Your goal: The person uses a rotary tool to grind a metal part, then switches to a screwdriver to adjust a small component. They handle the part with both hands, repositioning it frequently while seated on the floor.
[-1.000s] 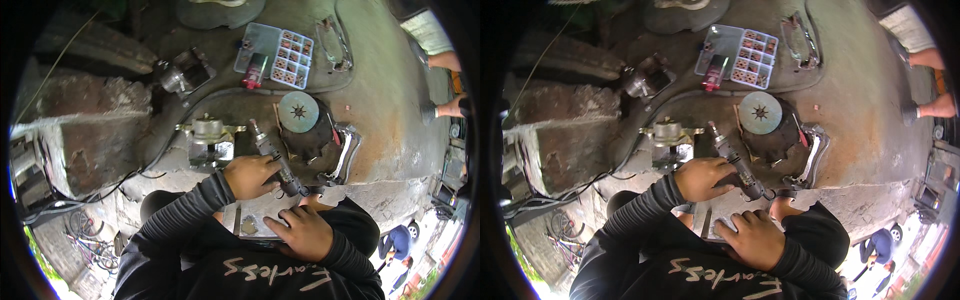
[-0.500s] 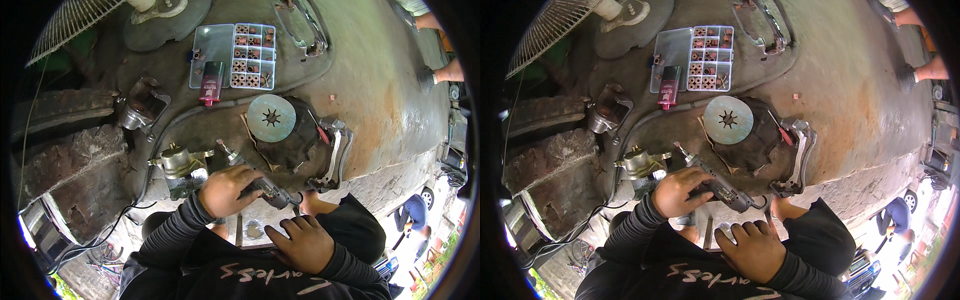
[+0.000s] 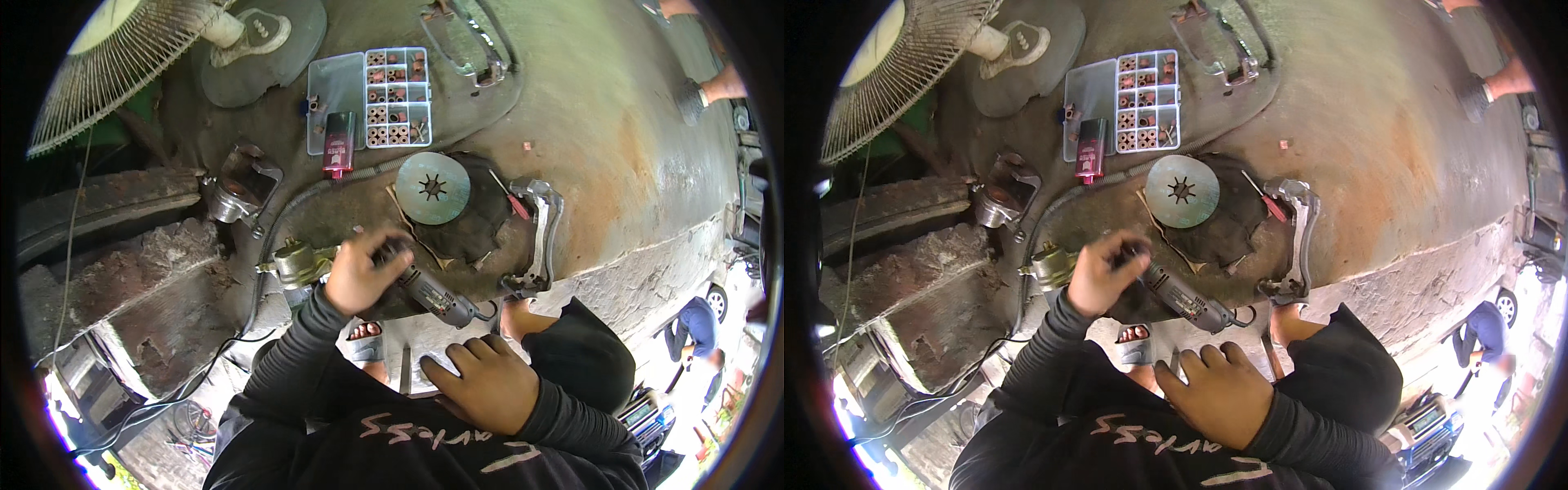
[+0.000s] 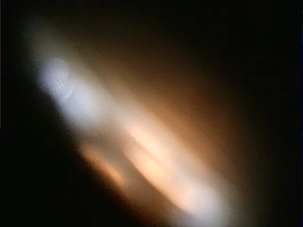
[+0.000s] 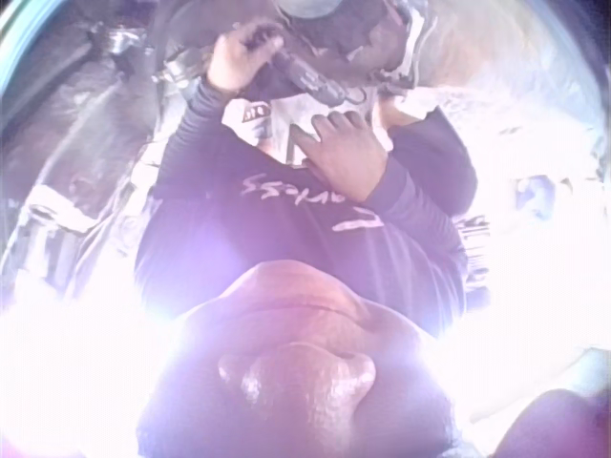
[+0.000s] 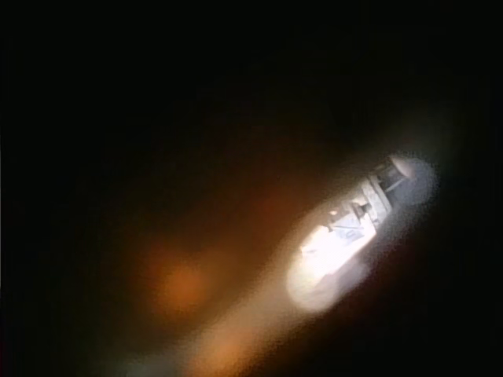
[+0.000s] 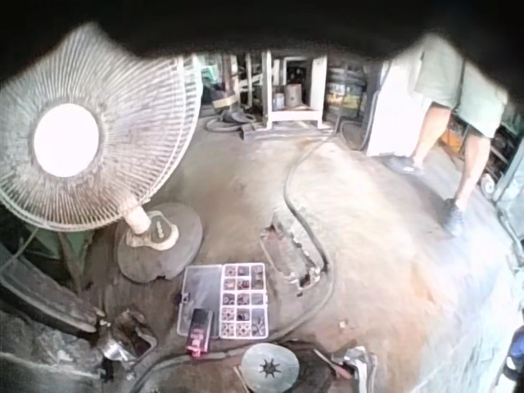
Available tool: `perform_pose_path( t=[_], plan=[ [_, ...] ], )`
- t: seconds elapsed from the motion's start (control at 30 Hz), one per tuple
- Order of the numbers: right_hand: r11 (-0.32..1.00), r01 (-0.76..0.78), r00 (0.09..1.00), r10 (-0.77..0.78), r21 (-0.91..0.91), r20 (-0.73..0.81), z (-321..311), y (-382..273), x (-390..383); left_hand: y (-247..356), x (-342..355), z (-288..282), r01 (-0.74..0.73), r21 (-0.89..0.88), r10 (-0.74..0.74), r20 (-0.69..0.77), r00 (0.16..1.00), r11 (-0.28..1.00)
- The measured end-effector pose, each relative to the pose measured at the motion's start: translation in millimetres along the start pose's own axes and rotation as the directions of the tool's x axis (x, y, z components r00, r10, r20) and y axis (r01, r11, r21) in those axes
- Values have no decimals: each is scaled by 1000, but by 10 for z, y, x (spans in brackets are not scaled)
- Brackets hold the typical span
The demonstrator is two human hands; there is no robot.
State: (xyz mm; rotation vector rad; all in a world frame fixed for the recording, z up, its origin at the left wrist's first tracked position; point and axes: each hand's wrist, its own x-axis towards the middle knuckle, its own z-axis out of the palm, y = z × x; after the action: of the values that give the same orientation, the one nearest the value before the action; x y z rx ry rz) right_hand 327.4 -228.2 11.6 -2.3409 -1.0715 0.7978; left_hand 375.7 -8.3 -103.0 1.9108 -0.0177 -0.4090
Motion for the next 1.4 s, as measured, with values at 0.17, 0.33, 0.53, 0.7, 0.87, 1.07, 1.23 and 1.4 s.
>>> perform_pose_path(
  t=[0.17, 0.33, 0.53, 0.7, 0.87, 1.07, 1.23, 1.4],
  plan=[
    [996, 87, 994, -88, -20, -65, -19, -81, -78, -28, 950, -51, -174, 487, 294, -182, 938, 856],
    [995, 91, 993, -93, -35, -68, -36, -146, -168, -87, 1582, 16, -65, 758, 213, -99, 972, 649],
    [993, 117, 982, -118, -15, -146, -100, -195, -300, -24, 1694, 122, 48, 825, 100, -125, 987, 563],
    [982, 186, 974, -181, 28, -135, -129, -222, -412, 35, 1866, 168, 84, 896, 9, -98, 995, 437],
    [973, 215, 971, -203, 89, -123, -135, -256, -522, 14, 1950, 217, 122, 887, -2, -135, 991, 445],
    [972, 221, 971, -213, 73, -105, -96, -269, -677, -119, 1862, 60, 108, 731, 95, -230, 968, 674],
    [971, 235, 956, -226, 31, -185, -124, -279, -725, 331, 1547, -33, -63, -282, -39, -342, 939, 957],
    [962, 271, 775, -194, 39, -601, -370, -230, -738, 1419, 356, 116, -214, -810, 249, -88, 965, 546]
  ],
)
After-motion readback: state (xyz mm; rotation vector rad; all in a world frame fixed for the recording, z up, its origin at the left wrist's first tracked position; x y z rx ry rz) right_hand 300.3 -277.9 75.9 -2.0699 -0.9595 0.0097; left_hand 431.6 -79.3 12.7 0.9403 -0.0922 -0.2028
